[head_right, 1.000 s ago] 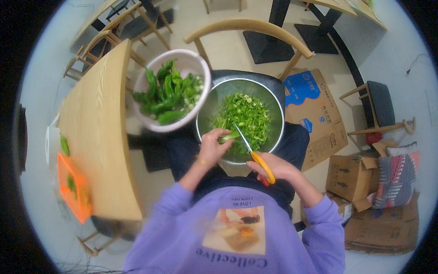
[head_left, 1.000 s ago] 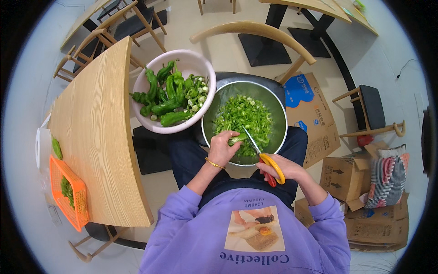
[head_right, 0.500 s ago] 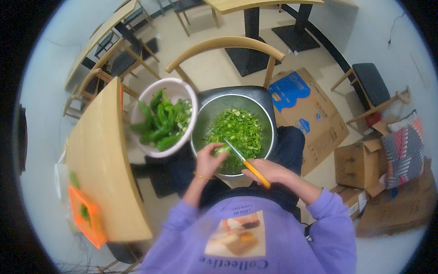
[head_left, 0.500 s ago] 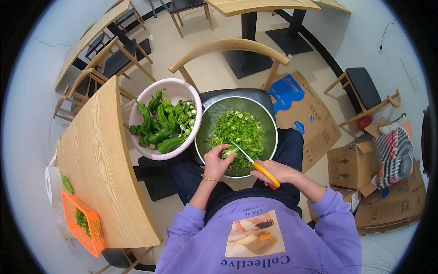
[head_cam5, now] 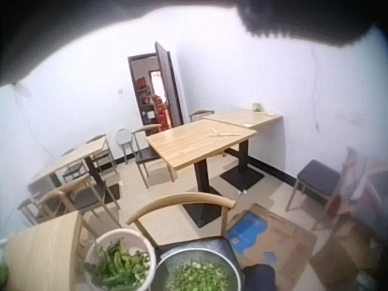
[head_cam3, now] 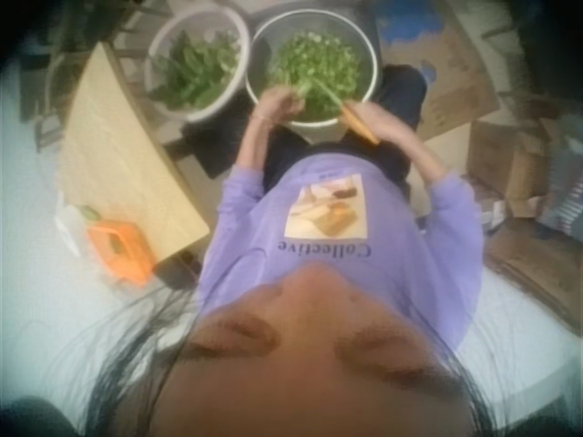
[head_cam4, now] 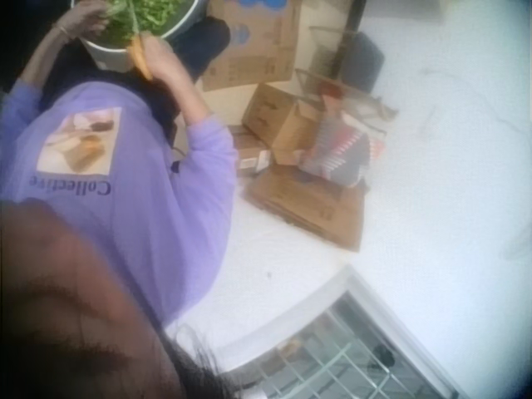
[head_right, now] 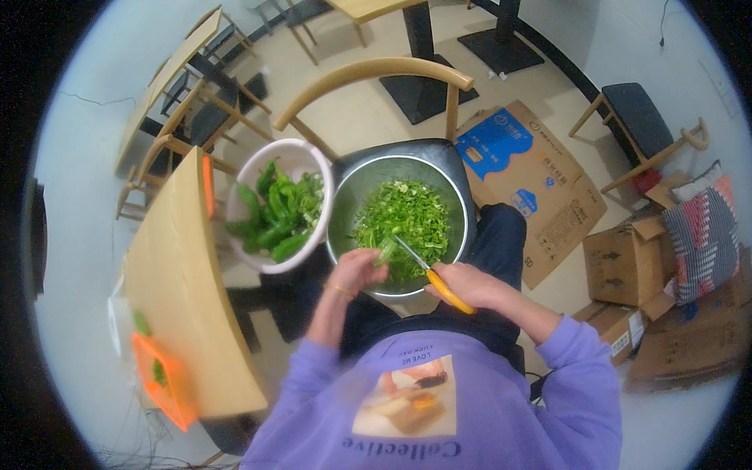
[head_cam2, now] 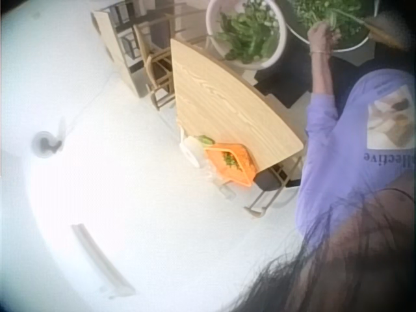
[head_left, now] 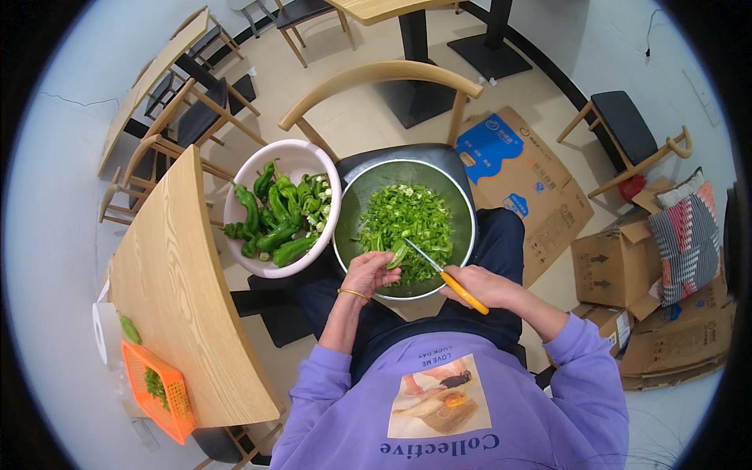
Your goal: The person sits on a chair and uses scissors to cut green peppers into small pieces, placing them into a metal bowl. The person repeatedly picks peppers from a white bowl, cuts them, and transfers the pieces to the bowl.
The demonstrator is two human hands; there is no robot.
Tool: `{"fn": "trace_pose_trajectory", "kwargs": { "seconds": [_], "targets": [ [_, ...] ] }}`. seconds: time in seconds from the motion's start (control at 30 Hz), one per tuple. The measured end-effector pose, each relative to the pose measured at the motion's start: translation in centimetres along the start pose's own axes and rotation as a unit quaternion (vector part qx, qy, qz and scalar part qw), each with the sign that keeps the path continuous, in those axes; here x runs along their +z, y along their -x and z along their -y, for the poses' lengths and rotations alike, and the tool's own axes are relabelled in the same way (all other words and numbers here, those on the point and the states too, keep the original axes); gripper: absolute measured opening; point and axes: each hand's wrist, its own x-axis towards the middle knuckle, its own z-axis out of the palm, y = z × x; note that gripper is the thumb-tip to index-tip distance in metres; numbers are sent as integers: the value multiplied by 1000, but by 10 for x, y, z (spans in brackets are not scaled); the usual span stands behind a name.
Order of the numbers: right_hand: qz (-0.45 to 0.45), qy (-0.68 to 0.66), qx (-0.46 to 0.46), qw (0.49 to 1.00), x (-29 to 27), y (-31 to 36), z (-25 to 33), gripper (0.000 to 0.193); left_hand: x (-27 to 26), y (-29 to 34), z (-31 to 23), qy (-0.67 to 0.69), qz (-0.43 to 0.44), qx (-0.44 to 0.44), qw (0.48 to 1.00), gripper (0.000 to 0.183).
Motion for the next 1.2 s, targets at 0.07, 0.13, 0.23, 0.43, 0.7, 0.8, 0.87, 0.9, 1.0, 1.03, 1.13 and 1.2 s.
{"fn": "trace_pose_trajectory", "kwargs": {
  "seconds": [0.07, 0.13, 0.23, 0.43, 0.7, 0.8, 0.87, 0.9, 1.0, 1.03, 1.13, 1.2],
  "targets": [
    [104, -107, 73, 986, -10, 3, 2, 44, 4, 4, -1, -3, -15, 21, 1000, 21],
    [113, -114, 44, 986, -16, 4, 6, 42, 8, 9, -4, -10, -23, 29, 999, 20],
    [108, -101, 21, 989, -17, 1, 11, 41, 11, 13, -7, -21, -12, 17, 1000, 20],
    [4, -17, -35, 999, 3, -5, 8, 35, 7, 11, -4, -19, 7, 5, 1000, 26],
    [-25, -5, -70, 997, 6, -4, -2, 33, 4, 7, 5, -16, 10, 1, 1000, 27],
    [-2, -44, -48, 998, 3, -1, 2, 38, 5, 10, 4, -10, 4, 5, 1000, 27],
    [65, -137, 24, 988, -2, 5, 6, 42, 5, 12, 3, -9, 8, 10, 1000, 27],
    [76, -127, 33, 988, -3, 6, 8, 43, 5, 13, 2, -9, 10, 12, 1000, 27],
    [92, -117, 13, 989, -7, 8, 15, 46, 8, 17, -1, -7, 13, 19, 1000, 27],
    [89, -96, 2, 991, -8, 8, 17, 46, 10, 18, -2, -17, 14, 16, 1000, 27],
    [93, -93, 9, 991, -6, 6, 16, 45, 11, 19, -2, -37, 17, 5, 999, 26],
    [83, -95, 14, 992, -2, 4, 10, 44, 11, 17, -1, -36, 22, 1, 999, 26]
  ]
}}
